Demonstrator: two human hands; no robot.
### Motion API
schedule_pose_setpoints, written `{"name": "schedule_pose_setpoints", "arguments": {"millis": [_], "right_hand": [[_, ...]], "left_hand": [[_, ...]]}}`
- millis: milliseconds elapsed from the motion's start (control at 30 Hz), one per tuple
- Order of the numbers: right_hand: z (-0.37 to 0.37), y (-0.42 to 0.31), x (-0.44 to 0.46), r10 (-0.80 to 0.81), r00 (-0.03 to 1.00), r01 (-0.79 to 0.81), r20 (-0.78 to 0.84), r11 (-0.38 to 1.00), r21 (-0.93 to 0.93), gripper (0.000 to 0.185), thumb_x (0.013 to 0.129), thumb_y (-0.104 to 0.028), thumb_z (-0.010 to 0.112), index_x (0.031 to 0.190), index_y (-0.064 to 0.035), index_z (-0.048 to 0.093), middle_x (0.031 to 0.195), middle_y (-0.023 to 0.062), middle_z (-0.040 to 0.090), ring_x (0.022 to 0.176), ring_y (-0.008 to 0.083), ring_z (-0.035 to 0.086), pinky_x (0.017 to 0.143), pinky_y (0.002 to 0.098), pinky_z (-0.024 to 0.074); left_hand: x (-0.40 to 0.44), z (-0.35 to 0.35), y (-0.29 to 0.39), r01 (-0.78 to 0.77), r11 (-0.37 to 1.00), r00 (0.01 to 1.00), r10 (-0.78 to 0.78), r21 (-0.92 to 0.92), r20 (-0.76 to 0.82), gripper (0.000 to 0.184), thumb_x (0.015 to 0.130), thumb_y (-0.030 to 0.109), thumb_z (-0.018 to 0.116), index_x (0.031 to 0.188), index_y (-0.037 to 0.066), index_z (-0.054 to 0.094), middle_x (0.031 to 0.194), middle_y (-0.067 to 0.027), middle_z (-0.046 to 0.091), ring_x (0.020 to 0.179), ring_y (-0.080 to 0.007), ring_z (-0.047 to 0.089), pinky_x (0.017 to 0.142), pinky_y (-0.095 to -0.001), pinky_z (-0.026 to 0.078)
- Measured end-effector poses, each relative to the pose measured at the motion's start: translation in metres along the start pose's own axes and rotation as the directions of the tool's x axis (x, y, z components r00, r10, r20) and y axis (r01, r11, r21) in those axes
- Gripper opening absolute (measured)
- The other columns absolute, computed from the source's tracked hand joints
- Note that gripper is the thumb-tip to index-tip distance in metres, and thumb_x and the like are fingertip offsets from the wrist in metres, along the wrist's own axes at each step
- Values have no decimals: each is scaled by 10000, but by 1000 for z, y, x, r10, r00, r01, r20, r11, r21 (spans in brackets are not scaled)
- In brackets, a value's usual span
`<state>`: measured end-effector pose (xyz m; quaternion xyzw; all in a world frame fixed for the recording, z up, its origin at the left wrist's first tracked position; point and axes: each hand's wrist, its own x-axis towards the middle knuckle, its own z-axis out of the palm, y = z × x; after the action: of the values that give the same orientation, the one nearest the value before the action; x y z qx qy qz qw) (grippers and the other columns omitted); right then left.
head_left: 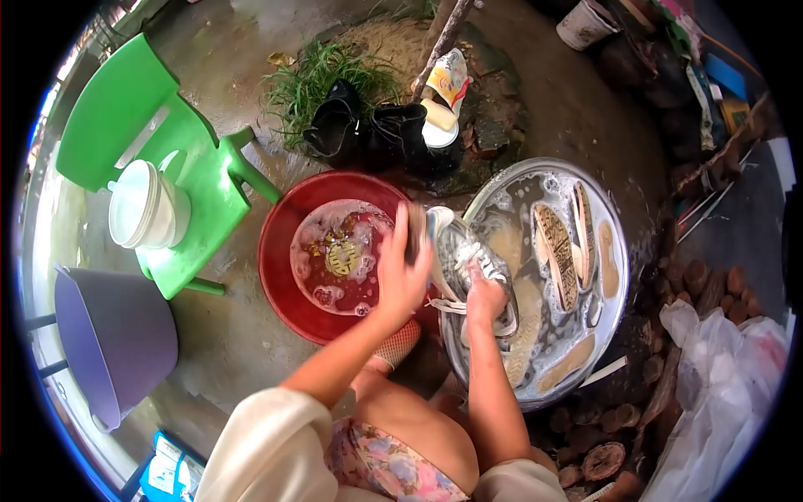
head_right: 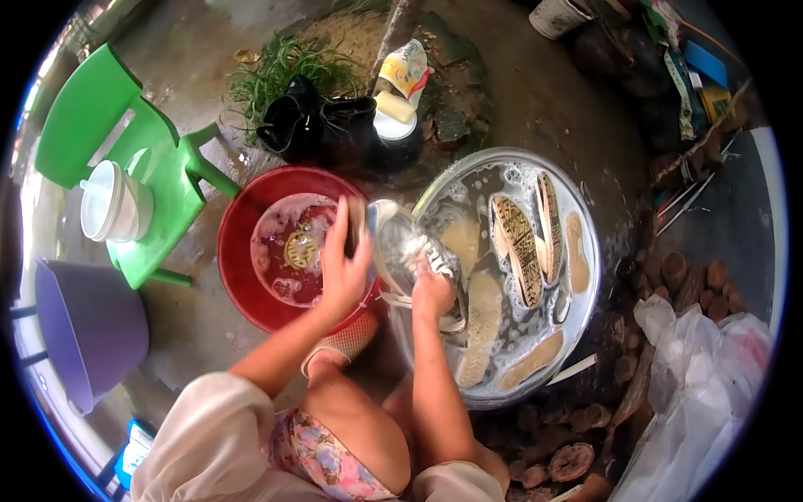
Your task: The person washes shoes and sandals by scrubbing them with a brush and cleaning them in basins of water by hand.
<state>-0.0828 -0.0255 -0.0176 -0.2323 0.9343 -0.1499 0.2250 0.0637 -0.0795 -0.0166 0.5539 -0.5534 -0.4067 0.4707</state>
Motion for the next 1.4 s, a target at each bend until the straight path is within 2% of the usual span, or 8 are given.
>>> {"name": "schedule_pose_setpoints", "arguments": {"millis": [233,367,633,767,1000,1167,1267,1400], "right_hand": [[9,10,-1,-125,987,139,-103,979,148,641,862,-617,589,843,6,739,837,221,705,818,391,666,805,431,485],[3,2,-5,3,997,2,-72,998,68,596,852,-553,659,751,33,699,748,208,682,732,342,648,763,420,482],[-4,0,-9,29,999,-20,-30,963,270,530,856,-502,661,836,22,739,802,178,722,774,314,694,733,391,513],[-65,-27,-30,24,921,-373,388,334,865,297,830,-61,719,1106,36,665,1031,103,699,912,224,670,852,335,519],[-43,-46,-57,-61,818,-565,572,103,818,503,956,-484,571,1240,-69,583,1124,105,671,949,267,663,838,402,552],[-33,-40,-64,-252,848,-459,467,95,883,755,984,-600,430,1433,7,426,1438,96,487,1327,218,449,1077,362,394],[12,6,-23,-904,400,-814,151,-274,512,848,954,-711,319,1415,-10,448,1385,120,514,1252,240,510,1065,382,409],[19,9,-29,-317,829,-470,461,53,881,878,965,-693,325,1476,21,328,1432,130,464,1285,275,475,1074,383,396]], "left_hand": [[-27,-23,9,-171,984,973,161,46,167,728,831,168,697,1489,99,393,1021,-222,563,866,-372,648,743,-432,551],[78,-1,60,0,919,960,-110,394,257,664,874,367,622,1485,232,400,1059,-224,572,947,-414,607,795,-467,503],[-43,-21,34,-420,842,829,204,339,521,773,793,268,715,1496,250,393,965,-166,524,715,-350,629,563,-423,544],[-15,-18,44,-125,944,915,-10,307,404,800,826,309,671,1532,255,300,1047,-207,535,878,-397,631,734,-469,545],[48,9,58,-127,898,889,-85,422,449,731,850,344,630,1503,232,321,1122,-230,555,965,-441,616,822,-506,513],[-17,-16,69,92,969,814,-206,228,543,827,834,338,665,1526,119,270,1395,-286,467,1205,-438,549,997,-445,466],[-38,-29,83,-56,952,739,-163,301,654,810,834,361,673,1523,146,307,1159,-267,582,1032,-424,621,901,-477,514],[37,24,64,-372,804,811,38,465,583,737,846,341,652,1496,165,354,990,-232,592,795,-384,654,714,-468,546]]}}
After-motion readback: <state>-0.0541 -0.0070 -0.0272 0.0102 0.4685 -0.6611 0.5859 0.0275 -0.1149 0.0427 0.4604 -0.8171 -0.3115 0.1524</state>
